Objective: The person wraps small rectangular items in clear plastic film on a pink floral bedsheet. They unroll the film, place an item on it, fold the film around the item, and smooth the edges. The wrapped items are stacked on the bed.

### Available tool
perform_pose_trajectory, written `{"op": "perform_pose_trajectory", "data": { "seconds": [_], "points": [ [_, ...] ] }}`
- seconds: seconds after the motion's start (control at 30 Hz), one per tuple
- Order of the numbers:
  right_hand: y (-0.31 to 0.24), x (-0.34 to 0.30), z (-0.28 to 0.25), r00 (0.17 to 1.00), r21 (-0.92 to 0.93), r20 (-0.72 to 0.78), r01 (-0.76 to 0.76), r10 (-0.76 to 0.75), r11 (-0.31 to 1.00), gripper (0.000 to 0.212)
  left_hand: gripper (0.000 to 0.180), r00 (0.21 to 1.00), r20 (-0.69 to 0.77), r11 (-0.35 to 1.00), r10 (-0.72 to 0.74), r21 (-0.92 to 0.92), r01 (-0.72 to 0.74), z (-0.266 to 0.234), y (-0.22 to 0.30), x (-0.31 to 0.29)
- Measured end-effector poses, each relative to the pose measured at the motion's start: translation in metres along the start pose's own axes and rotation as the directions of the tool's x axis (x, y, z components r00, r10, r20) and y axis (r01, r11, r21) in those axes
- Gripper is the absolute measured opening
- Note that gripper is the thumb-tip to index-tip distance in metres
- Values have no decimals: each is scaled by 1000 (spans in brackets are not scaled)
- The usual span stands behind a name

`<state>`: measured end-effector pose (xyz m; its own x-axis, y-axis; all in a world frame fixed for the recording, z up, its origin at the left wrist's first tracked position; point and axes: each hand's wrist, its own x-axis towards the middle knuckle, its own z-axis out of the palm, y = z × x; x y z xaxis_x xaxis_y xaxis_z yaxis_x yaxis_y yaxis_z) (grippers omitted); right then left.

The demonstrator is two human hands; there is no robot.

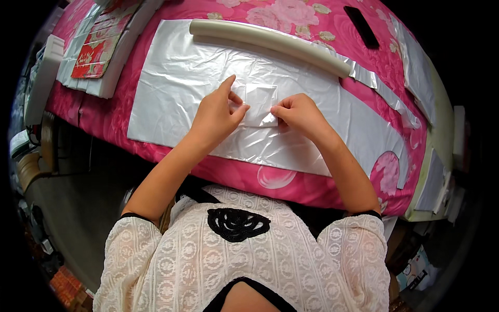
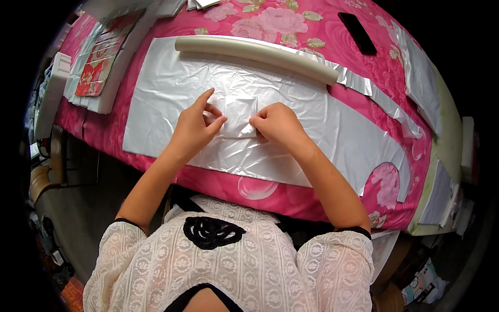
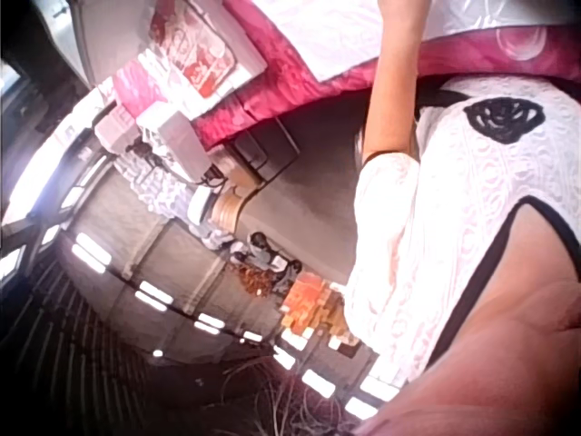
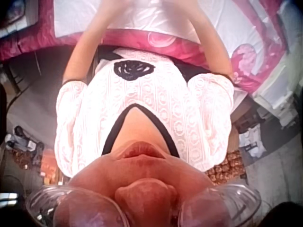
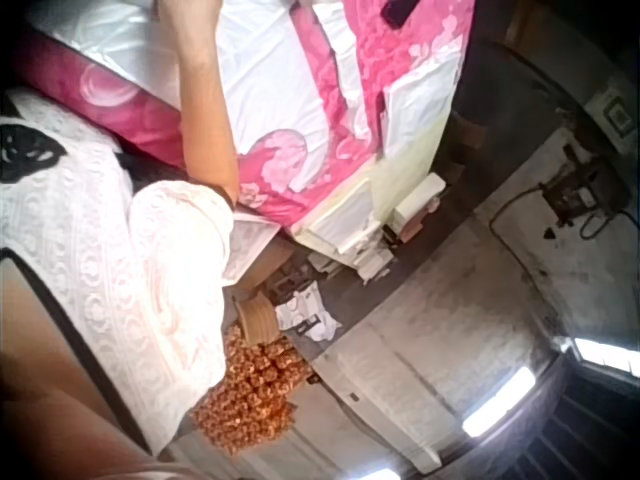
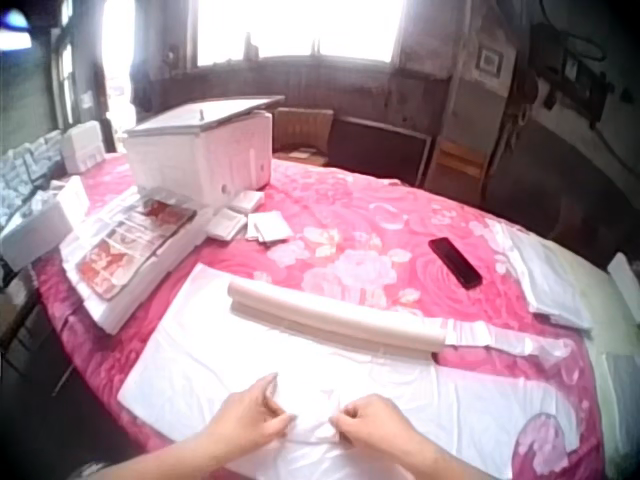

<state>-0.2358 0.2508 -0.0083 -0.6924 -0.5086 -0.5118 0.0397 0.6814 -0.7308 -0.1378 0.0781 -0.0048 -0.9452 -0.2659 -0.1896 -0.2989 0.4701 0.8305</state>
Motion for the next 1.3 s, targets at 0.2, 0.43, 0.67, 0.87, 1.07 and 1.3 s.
{"op": "perform_pose_trajectory", "data": {
  "seconds": [0.2, 0.43, 0.67, 0.87, 1.07, 1.3],
  "points": [
    [6, 6, 2, 1000, 16, 22, 5, -6, 1000, 28, 68, 761, 73, 662, 644, 445, -603, 38, -12, 0],
    [-10, -10, 2, 998, -135, -56, 3, -11, 991, 22, 109, 820, 200, 637, 536, 542, -548, 54, -22, 2],
    [-6, -34, -2, 934, -655, -135, 168, -332, 737, 27, 102, 785, 114, 660, 608, 477, -580, 48, -24, -2],
    [-6, 5, 31, 627, -711, -44, 528, -778, 465, 57, 42, 967, 168, 910, 191, -399, -110, -10, -43, -65],
    [-20, 2, 112, 707, -599, 53, 587, -705, 544, 65, 29, 753, 536, 575, -383, -499, 648, -42, -89, -150],
    [-33, -45, 184, 508, -251, 410, 861, -758, 442, 55, 17, 807, 210, 443, -552, -745, 498, -24, -76, -154]
  ]
}}
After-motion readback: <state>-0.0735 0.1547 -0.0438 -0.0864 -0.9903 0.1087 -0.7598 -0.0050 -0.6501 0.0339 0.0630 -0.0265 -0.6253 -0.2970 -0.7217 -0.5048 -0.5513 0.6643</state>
